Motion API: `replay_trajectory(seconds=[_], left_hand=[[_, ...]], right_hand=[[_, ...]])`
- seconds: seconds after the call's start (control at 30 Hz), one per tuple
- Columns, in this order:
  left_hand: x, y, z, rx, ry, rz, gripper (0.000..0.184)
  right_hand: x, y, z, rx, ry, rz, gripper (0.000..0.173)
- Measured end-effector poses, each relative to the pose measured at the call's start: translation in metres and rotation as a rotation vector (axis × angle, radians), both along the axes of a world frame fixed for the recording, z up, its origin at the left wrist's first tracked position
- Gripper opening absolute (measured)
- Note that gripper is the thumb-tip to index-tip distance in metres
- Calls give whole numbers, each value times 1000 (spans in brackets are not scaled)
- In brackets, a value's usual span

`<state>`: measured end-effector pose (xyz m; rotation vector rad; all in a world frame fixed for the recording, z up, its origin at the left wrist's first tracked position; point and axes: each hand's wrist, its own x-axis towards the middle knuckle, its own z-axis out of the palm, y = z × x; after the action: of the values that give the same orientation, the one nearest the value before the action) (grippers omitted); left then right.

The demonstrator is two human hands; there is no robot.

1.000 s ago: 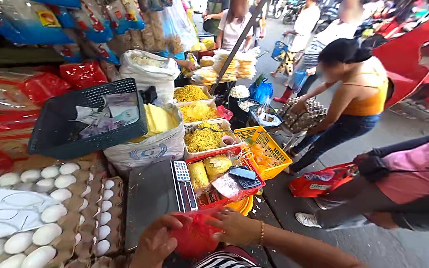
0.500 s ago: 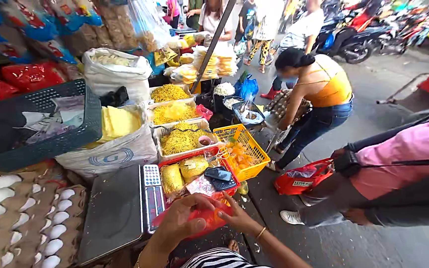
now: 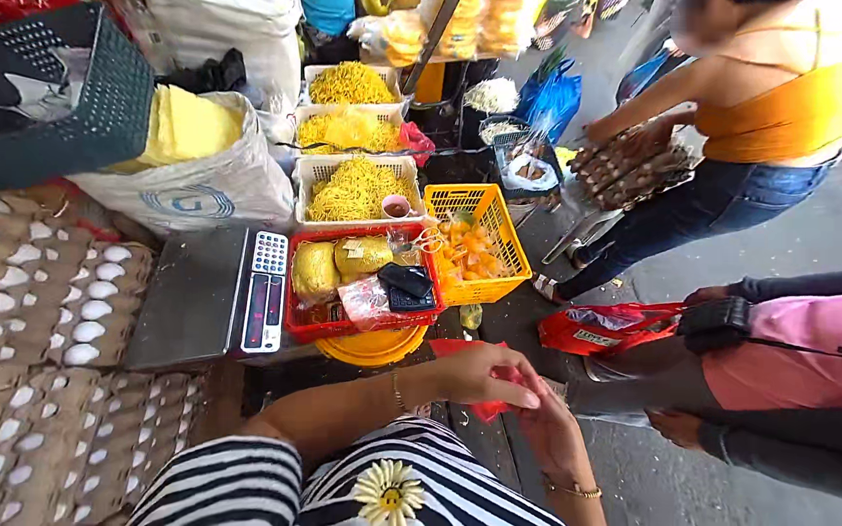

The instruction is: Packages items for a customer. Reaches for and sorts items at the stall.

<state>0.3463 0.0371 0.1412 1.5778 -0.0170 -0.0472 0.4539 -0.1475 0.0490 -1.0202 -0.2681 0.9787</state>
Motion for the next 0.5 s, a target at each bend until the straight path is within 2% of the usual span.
replay_trajectory(seconds=[0.1,0.2,0.27,0.37,0.43,0.5], left_hand=[[42,-34,-10,321,80,-195,36],[67,-54,-18,433,62,-282,44],[77,-59,-13,453,36,-353,47],[80,-50,-13,447,-27,-439,47],[77,-26,-20,428,-53,-424,47],[71,12,-32,422,-45,-320,50]], right_hand=[[10,-7,13,-32,-65,-108,46],[33,-16,20,-52,-61,-213,58],[52,-24,30,-108,-22,-363,58],[86,-37,40,-188,77,-563,49],[106,-46,41,-208,105,-645,44],[121,-52,43,-194,86,-707,40]])
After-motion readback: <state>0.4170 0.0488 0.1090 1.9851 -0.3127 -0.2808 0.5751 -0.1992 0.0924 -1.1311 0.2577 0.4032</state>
